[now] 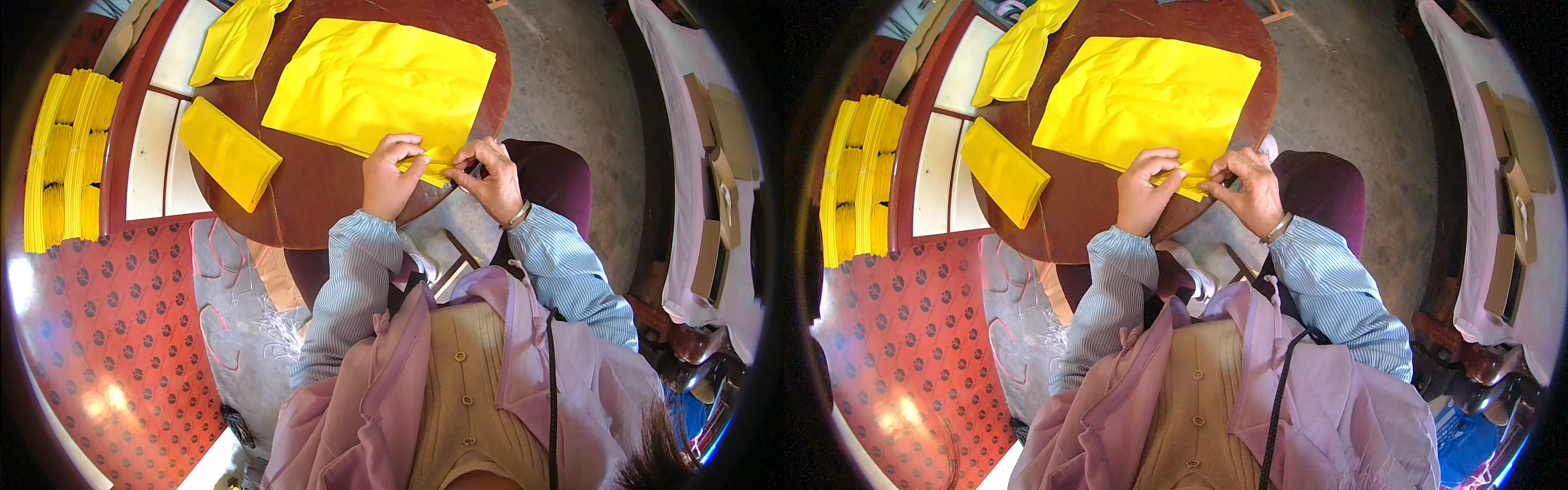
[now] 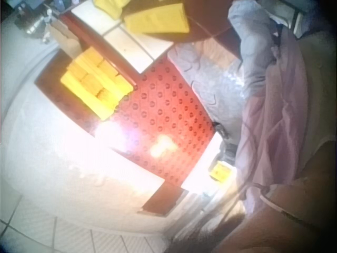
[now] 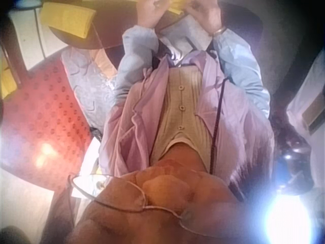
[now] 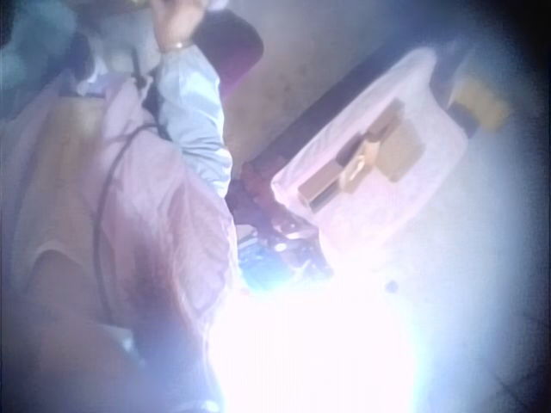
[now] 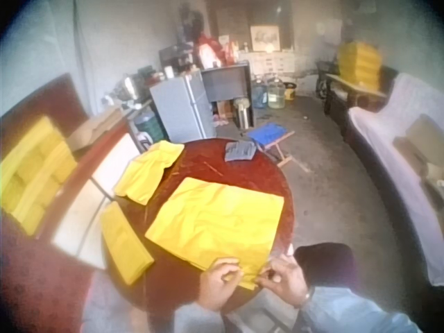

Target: The person folds a yellow fabric sheet on a round table, aligning edges and pressing creases by hand. The folded piece is placed on a stack of similar yellow items on the left side of the table.

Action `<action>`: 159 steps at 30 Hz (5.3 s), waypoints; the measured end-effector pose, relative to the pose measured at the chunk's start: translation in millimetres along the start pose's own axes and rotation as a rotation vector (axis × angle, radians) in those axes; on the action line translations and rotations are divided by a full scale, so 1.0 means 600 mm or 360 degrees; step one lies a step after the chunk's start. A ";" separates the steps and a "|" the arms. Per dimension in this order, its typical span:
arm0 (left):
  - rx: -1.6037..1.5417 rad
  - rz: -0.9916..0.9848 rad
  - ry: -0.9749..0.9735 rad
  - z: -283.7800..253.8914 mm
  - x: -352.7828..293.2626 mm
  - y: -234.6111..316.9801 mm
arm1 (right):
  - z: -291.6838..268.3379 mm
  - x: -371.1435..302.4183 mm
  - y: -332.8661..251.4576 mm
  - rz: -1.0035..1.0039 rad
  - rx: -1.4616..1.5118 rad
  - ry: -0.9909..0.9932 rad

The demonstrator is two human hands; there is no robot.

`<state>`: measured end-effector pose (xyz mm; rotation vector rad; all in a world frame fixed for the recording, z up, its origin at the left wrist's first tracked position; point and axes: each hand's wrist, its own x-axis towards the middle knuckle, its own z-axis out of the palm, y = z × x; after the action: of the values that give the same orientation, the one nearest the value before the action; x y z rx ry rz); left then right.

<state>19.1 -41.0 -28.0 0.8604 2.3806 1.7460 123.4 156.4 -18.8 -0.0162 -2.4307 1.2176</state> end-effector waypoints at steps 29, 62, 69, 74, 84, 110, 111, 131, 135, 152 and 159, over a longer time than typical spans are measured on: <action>-0.0066 -0.0105 -0.0083 -0.008 0.003 -0.007 | -0.002 0.001 0.004 -0.0188 -0.0090 0.0005; -0.0026 -0.0018 0.0013 -0.001 0.002 -0.002 | 0.001 -0.001 0.004 -0.0206 -0.0113 0.0058; -0.0150 -0.0103 -0.0180 -0.021 0.005 0.000 | 0.001 0.001 0.005 -0.0144 -0.0139 0.0010; -0.0121 0.0031 -0.0184 -0.017 0.001 -0.001 | 0.005 0.002 0.004 -0.0115 -0.0115 0.0032; -0.0039 -0.0074 -0.0011 0.000 0.003 -0.004 | -0.001 0.000 0.003 -0.0209 -0.0130 0.0040; -0.0058 0.0010 -0.0106 -0.007 -0.002 0.001 | 0.004 0.003 0.001 -0.0089 -0.0069 0.0059; -0.0034 0.0004 -0.0064 -0.004 -0.002 0.000 | 0.004 0.002 0.001 -0.0069 -0.0049 0.0063; -0.0002 0.0034 -0.0051 -0.010 0.006 -0.004 | 0.000 0.003 0.000 -0.0113 -0.0059 0.0029; -0.0022 -0.0009 -0.0058 -0.010 0.005 -0.003 | -0.002 0.001 -0.005 -0.0156 -0.0177 -0.0033; -0.0025 0.0073 -0.0103 -0.016 0.006 -0.005 | 0.004 0.005 0.002 -0.0122 -0.0083 0.0016; -0.0132 0.0038 -0.0215 -0.023 0.004 -0.002 | 0.005 0.004 0.003 -0.0101 -0.0066 0.0022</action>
<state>11.6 -52.0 -23.8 0.9663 2.2066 1.7217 119.6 155.7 -21.1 0.0401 -2.4253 1.1355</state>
